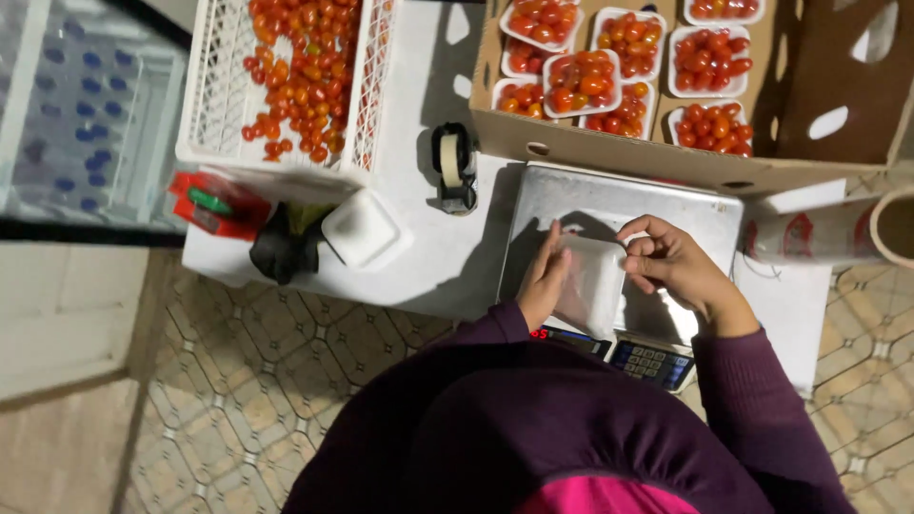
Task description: The person packages tomatoes by placing them into white trays, weighing each tray on a scale, and sealing the trays with green tape.
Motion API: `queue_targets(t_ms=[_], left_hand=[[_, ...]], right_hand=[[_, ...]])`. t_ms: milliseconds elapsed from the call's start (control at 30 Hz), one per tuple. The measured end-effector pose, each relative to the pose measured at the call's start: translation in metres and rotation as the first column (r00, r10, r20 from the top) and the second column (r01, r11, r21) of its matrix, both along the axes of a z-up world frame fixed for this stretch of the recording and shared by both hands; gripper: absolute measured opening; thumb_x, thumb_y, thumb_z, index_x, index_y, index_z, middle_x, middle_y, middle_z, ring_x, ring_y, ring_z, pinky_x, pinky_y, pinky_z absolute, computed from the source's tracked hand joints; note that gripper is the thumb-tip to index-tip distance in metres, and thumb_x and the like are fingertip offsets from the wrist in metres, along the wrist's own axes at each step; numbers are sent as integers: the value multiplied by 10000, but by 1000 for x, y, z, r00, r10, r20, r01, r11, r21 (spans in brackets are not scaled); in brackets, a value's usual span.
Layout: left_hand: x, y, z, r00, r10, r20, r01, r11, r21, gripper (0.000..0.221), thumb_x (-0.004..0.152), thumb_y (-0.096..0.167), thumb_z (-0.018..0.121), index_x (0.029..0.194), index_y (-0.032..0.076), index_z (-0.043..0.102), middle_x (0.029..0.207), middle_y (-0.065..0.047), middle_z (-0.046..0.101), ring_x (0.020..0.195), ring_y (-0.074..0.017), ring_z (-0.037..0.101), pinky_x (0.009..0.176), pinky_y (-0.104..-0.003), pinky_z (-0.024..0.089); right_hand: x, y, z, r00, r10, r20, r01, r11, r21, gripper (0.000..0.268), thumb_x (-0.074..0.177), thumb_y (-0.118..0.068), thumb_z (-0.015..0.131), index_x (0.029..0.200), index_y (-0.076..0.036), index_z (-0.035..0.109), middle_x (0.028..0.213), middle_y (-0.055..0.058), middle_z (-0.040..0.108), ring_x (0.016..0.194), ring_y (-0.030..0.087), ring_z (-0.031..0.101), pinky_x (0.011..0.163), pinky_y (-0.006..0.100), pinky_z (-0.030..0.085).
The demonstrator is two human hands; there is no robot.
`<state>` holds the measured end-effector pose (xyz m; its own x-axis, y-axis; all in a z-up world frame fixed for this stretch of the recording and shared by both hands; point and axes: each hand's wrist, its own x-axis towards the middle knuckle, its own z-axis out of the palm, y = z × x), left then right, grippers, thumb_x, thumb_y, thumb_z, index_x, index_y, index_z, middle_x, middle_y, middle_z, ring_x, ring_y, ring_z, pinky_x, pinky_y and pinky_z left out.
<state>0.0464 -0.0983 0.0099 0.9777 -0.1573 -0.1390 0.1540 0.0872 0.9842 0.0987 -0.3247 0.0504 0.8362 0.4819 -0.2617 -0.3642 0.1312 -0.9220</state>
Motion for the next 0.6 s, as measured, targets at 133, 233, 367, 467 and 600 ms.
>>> queue_targets(t_ms=[133, 233, 367, 467, 600], left_hand=[[0, -17, -30, 725, -527, -442, -163, 493, -855, 676, 1030, 682, 600, 1202, 38, 718, 1030, -206, 755, 892, -319, 753, 768, -450, 623], [-1, -13, -21, 600, -608, -519, -271, 456, -848, 666, 1007, 612, 616, 1197, -26, 648, 1051, -270, 693, 995, -485, 626, 858, -568, 558], [-1, 2, -19, 374, -725, -578, -440, 410, -799, 672, 973, 507, 641, 1190, -122, 544, 1083, -366, 599, 1150, -733, 437, 993, -746, 461], [-3, 44, -17, 412, -689, -596, -251, 543, -801, 912, 927, 754, 547, 1523, 77, 415, 1534, -145, 446, 1422, -623, 251, 1164, -650, 361], [-2, 171, -37, 905, 46, -423, -213, 909, -357, 683, 926, 466, 504, 1467, 59, 408, 1395, -140, 432, 1282, -342, 419, 1085, -431, 362]], right_hand=[[-2, 19, 33, 981, -26, 194, 86, 948, -306, 397, 857, -66, 766, 1240, 19, 698, 788, 26, 448, 733, 128, 429, 632, 253, 380], [-5, 42, 35, 965, 76, 251, 12, 943, -333, 299, 1046, -205, 561, 1234, -20, 702, 1238, 185, 612, 1253, 300, 514, 1145, 458, 340], [-16, 50, -34, 985, -146, -92, 138, 987, -84, 373, 1083, -293, 519, 1334, -27, 593, 967, 199, 610, 920, 333, 641, 866, 471, 534], [-22, 55, -48, 885, -380, -270, 365, 925, -108, 258, 1117, -295, 515, 1279, -122, 616, 1048, 115, 615, 981, 302, 637, 931, 470, 522], [-4, 28, -83, 788, -530, -313, 479, 848, -228, 233, 1135, -338, 444, 1082, -160, 584, 932, 35, 579, 906, 217, 615, 901, 358, 494]])
